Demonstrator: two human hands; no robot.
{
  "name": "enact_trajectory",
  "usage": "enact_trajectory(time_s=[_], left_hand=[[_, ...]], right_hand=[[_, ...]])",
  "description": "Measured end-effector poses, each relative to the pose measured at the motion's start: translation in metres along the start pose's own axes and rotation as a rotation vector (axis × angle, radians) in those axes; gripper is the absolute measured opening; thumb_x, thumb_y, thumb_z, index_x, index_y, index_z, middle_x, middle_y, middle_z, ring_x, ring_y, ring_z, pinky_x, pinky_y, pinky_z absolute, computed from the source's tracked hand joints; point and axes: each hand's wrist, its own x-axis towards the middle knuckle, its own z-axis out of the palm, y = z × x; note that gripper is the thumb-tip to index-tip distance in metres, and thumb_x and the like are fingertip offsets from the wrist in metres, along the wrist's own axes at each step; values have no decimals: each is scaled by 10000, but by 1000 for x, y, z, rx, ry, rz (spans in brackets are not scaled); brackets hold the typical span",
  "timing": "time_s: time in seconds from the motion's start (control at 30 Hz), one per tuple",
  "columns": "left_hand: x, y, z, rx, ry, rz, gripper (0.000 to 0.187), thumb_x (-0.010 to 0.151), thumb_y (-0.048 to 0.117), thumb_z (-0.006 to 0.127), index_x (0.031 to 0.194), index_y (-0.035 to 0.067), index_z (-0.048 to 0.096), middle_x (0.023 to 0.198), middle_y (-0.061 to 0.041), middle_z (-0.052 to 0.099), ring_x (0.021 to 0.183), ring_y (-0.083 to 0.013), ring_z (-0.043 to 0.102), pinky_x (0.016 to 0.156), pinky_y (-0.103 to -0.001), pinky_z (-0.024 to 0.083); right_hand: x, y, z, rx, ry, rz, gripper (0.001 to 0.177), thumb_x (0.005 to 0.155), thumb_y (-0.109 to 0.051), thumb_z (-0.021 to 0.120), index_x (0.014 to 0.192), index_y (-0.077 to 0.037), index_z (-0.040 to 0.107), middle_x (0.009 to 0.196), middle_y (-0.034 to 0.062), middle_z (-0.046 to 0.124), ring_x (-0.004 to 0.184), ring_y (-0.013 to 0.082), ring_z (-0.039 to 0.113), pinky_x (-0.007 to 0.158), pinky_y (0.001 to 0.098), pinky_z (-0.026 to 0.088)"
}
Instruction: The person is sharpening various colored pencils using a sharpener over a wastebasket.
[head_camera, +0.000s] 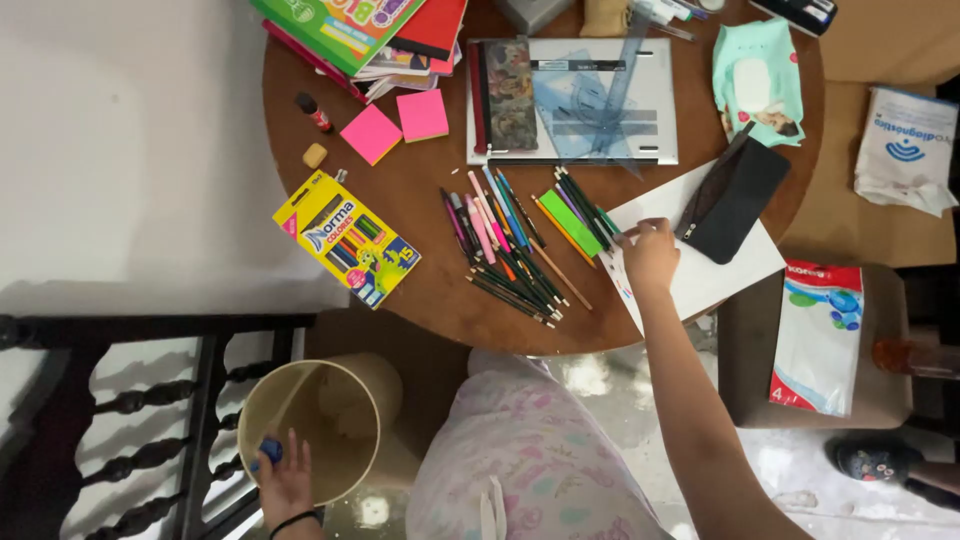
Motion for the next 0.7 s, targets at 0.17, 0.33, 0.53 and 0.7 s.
enact_trajectory(time_s=[0.17,0.33,0.53,0.7], left_hand=[[-39,13,47,37,-51,8,531,1075,373,432,1551,139,411,1566,-110,507,1479,-332,438,1212,-482,369],[-30,-15,35,-16,-85,49,518,1097,379,367,1545,118,380,1560,-131,479,1464,-372,412,1196,-532,352],[-21,-70,23,-426,-43,216,502,1085,356,532,1538,142,505,1148,-9,628,1167,-276,606,1153,-600,420],[-34,-79,66,-661,-226,194,503,1085,384,495,1560,218,490,1136,29,613,1226,-226,568,1149,-587,431]], right_hand=[[-27,-28,-17,273,-49,-83,223,1053,-293,679,1102,-76,676,958,99,753,873,333,710,780,470,542],[-77,-117,-32,685,-351,-142,295,1016,-236,628,1258,-68,649,882,101,769,787,235,722,680,378,549],[-173,-218,-15,737,-834,-555,203,1015,-197,614,1128,-36,664,953,72,774,821,176,751,718,316,580],[-232,-274,-5,536,-465,-1505,152,942,-181,711,1026,-59,676,886,85,677,800,279,660,700,408,508]])
